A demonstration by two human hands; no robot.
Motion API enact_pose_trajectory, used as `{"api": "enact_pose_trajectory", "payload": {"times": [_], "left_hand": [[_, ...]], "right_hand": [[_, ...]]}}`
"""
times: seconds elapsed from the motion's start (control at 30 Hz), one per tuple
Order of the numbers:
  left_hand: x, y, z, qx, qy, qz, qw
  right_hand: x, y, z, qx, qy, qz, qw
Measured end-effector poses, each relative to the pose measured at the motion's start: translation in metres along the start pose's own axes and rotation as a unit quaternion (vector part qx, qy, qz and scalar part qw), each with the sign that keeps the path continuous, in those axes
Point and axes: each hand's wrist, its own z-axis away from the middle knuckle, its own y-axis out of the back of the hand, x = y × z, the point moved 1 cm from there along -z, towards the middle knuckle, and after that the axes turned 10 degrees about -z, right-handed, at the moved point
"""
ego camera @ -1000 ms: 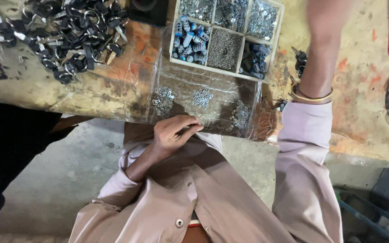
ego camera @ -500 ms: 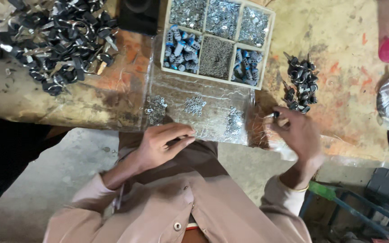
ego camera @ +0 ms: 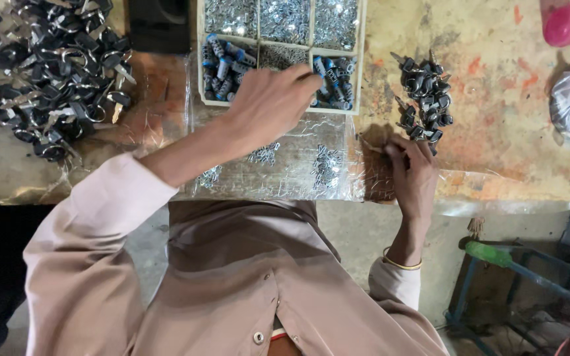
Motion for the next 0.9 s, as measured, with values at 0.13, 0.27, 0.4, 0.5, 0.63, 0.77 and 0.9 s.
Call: {"api": "enact_pose_trajectory", "payload": {"times": [0.13,0.27,0.4,0.5,0.63,0.77,0.9], "left_hand": [[0.0,-0.015,-0.035,-0.041,-0.048,-0.052,0.997],[0.01,-0.025,-0.056,-0.079,-0.077,-0.081,0.991],[0.014,-0.03,-0.067,-0.083,-0.086,-0.114,0.986],[0.009,-0.028,-0.062,-0.075,-0.081,-0.111,0.988],[0.002,-0.016,-0.05,-0.076,-0.046,-0.05,0.995],[-0.017,0.021,-0.022,-0.007,-0.024,0.082,0.996],[-0.041,0.046,0.01,-0.079,0.12,0.339,0.93]], "right_hand": [[-0.001,0.008,0.0,-0.042,0.055,0.002,0.998],[0.0,0.013,0.004,0.011,0.035,0.012,0.999],[0.002,0.018,0.009,0.104,-0.047,-0.1,0.988],[-0.007,0.014,0.009,0.065,-0.04,-0.071,0.995],[-0.036,-0.02,0.002,0.032,0.003,-0.17,0.985],[-0.07,-0.056,-0.011,-0.021,0.101,-0.168,0.98],[-0.093,-0.064,-0.019,-0.029,0.238,-0.002,0.971]]}}
